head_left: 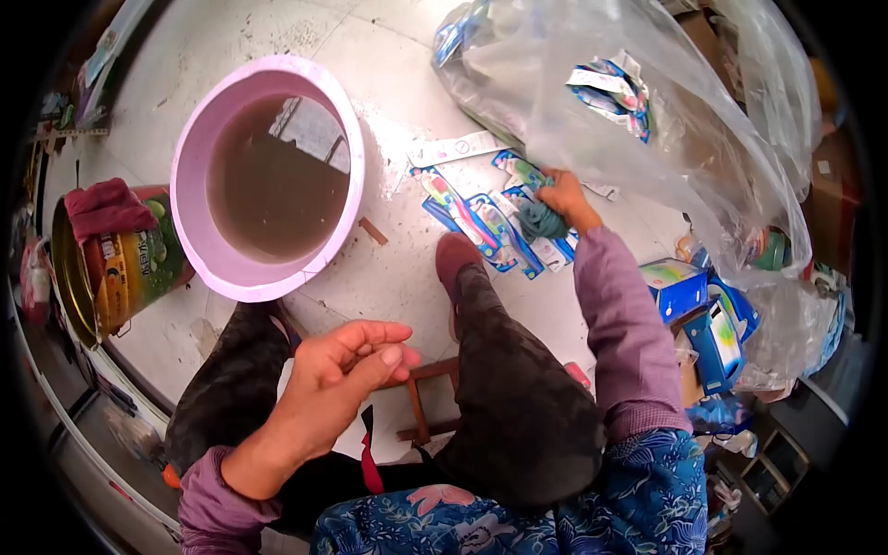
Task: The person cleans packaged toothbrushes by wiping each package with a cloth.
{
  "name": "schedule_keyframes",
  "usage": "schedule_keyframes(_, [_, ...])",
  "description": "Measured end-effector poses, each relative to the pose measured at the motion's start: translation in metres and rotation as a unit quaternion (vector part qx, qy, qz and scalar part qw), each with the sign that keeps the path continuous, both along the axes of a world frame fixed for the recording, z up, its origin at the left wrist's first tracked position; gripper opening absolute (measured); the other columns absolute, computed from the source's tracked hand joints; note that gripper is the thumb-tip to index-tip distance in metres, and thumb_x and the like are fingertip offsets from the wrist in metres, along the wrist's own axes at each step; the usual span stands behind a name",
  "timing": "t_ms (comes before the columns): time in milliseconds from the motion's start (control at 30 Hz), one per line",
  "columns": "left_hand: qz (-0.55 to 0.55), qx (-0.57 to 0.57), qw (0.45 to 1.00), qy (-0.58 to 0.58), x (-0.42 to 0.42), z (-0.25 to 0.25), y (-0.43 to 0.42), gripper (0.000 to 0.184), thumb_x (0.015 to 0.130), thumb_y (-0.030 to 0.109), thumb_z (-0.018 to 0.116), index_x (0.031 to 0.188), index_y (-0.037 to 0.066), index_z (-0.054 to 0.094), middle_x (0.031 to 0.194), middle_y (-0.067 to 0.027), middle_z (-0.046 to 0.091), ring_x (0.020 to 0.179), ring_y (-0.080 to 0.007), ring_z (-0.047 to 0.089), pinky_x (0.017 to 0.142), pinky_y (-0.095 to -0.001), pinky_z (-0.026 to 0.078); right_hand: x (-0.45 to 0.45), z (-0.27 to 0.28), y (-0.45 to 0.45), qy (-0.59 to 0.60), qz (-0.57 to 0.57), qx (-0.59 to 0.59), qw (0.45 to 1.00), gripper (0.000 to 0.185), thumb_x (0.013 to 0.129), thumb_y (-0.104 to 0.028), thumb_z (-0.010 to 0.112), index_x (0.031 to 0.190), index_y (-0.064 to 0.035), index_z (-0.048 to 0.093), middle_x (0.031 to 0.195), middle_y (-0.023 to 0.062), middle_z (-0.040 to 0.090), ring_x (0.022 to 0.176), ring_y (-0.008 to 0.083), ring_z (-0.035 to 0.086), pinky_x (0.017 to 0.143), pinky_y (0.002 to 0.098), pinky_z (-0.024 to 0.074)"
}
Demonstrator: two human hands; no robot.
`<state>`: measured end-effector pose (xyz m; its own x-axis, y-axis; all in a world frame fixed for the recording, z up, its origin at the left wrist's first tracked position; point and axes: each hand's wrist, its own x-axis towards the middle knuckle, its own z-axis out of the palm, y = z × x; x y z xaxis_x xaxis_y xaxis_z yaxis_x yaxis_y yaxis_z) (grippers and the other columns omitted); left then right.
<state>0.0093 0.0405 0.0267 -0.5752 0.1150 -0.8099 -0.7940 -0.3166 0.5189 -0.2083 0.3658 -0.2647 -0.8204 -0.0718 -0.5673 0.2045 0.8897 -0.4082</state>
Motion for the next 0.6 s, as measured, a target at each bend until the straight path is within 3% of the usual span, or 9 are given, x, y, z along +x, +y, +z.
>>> schedule_keyframes(33, [0.003, 0.003, 1.000, -0.007, 0.001, 0.001, -0.003, 0.029, 0.092, 0.011, 0.057, 0.115, -0.006, 0.057, 0.096, -0.0139, 0.065, 0.085, -0.0151, 0.061, 0.081, -0.0267, 0.048, -0.012, -0.007, 0.002, -0.009, 0.047, 0.019, 0.999, 0.064, 0.065, -0.022, 0.060, 0.127, -0.0089, 0.056, 0.120, 0.0229, 0.059, 0.111, 0.0346, 0.057, 0.098, 0.0357, 0.0422])
schedule_keyframes(100, [-0.037, 0.004, 0.999, 0.015, 0.001, 0.003, -0.012, 0.030, 0.094, 0.012, 0.056, 0.118, -0.005, 0.055, 0.102, -0.0103, 0.065, 0.093, -0.0111, 0.060, 0.081, -0.0242, 0.048, -0.035, -0.018, 0.009, 0.062, 0.165, 0.077, 0.981, 0.073, 0.063, -0.026, 0.067, 0.133, -0.0124, 0.052, 0.109, 0.0183, 0.065, 0.099, 0.0297, 0.064, 0.089, 0.0318, 0.0467])
schedule_keyframes(133, [-0.056, -0.002, 0.998, 0.025, 0.002, 0.003, -0.016, 0.030, 0.094, 0.013, 0.057, 0.119, -0.004, 0.055, 0.102, -0.0099, 0.066, 0.094, -0.0105, 0.060, 0.080, -0.0232, 0.047, -0.050, -0.007, 0.003, -0.043, 0.136, 0.137, 0.980, 0.077, 0.061, -0.030, 0.067, 0.135, -0.0200, 0.050, 0.110, 0.0177, 0.065, 0.102, 0.0287, 0.063, 0.090, 0.0310, 0.0461])
schedule_keyframes(167, [-0.053, 0.002, 0.998, 0.021, 0.002, 0.005, -0.018, 0.030, 0.094, 0.013, 0.057, 0.119, -0.004, 0.055, 0.102, -0.0099, 0.066, 0.094, -0.0105, 0.060, 0.080, -0.0232, 0.047, -0.058, 0.002, 0.001, -0.053, 0.150, 0.141, 0.977, 0.068, 0.066, -0.022, 0.058, 0.134, -0.0200, 0.050, 0.119, 0.0209, 0.060, 0.108, 0.0343, 0.059, 0.091, 0.0356, 0.0464])
schedule_keyframes(233, [-0.023, -0.015, 1.000, 0.011, 0.000, 0.010, -0.018, 0.030, 0.092, 0.009, 0.057, 0.118, -0.006, 0.055, 0.099, -0.0153, 0.065, 0.090, -0.0165, 0.061, 0.083, -0.0272, 0.048, -0.065, -0.002, 0.015, -0.030, 0.112, 0.019, 0.993, 0.067, 0.066, -0.019, 0.059, 0.133, -0.0228, 0.052, 0.116, 0.0196, 0.062, 0.104, 0.0318, 0.062, 0.088, 0.0330, 0.0470])
schedule_keyframes(367, [-0.020, -0.013, 1.000, 0.012, 0.000, 0.012, -0.022, 0.031, 0.092, 0.010, 0.057, 0.118, -0.006, 0.054, 0.100, -0.0149, 0.065, 0.090, -0.0159, 0.061, 0.083, -0.0272, 0.047, -0.059, -0.006, 0.016, 0.023, 0.131, 0.068, 0.989, 0.065, 0.066, -0.017, 0.061, 0.130, -0.0244, 0.056, 0.112, 0.0179, 0.064, 0.101, 0.0283, 0.063, 0.087, 0.0304, 0.0468])
schedule_keyframes(500, [-0.033, -0.007, 0.999, 0.018, 0.005, 0.009, -0.024, 0.031, 0.092, 0.009, 0.058, 0.119, -0.005, 0.054, 0.100, -0.0145, 0.065, 0.092, -0.0154, 0.061, 0.083, -0.0276, 0.047, -0.068, -0.029, 0.037, 0.055, 0.051, -0.054, 0.996, 0.058, 0.063, -0.020, 0.065, 0.121, -0.0196, 0.063, 0.108, 0.0151, 0.066, 0.100, 0.0287, 0.063, 0.089, 0.0305, 0.0464])
schedule_keyframes(567, [-0.039, -0.008, 0.999, 0.017, 0.005, 0.009, -0.025, 0.030, 0.092, 0.009, 0.058, 0.119, -0.005, 0.054, 0.100, -0.0145, 0.065, 0.092, -0.0154, 0.061, 0.083, -0.0277, 0.048, -0.082, -0.024, 0.040, 0.010, 0.047, 0.047, 0.998, 0.058, 0.064, -0.008, 0.067, 0.122, -0.0161, 0.063, 0.115, 0.0014, 0.066, 0.101, 0.0129, 0.061, 0.088, 0.0230, 0.0446])
schedule_keyframes(600, [-0.040, -0.009, 0.999, 0.018, 0.005, 0.008, -0.027, 0.030, 0.092, 0.009, 0.058, 0.119, -0.005, 0.054, 0.100, -0.0147, 0.065, 0.092, -0.0154, 0.061, 0.083, -0.0277, 0.048, -0.084, -0.020, 0.037, 0.023, 0.036, 0.063, 0.997, 0.054, 0.065, -0.009, 0.067, 0.119, -0.0147, 0.065, 0.110, 0.0015, 0.068, 0.098, 0.0129, 0.062, 0.086, 0.0238, 0.0456])
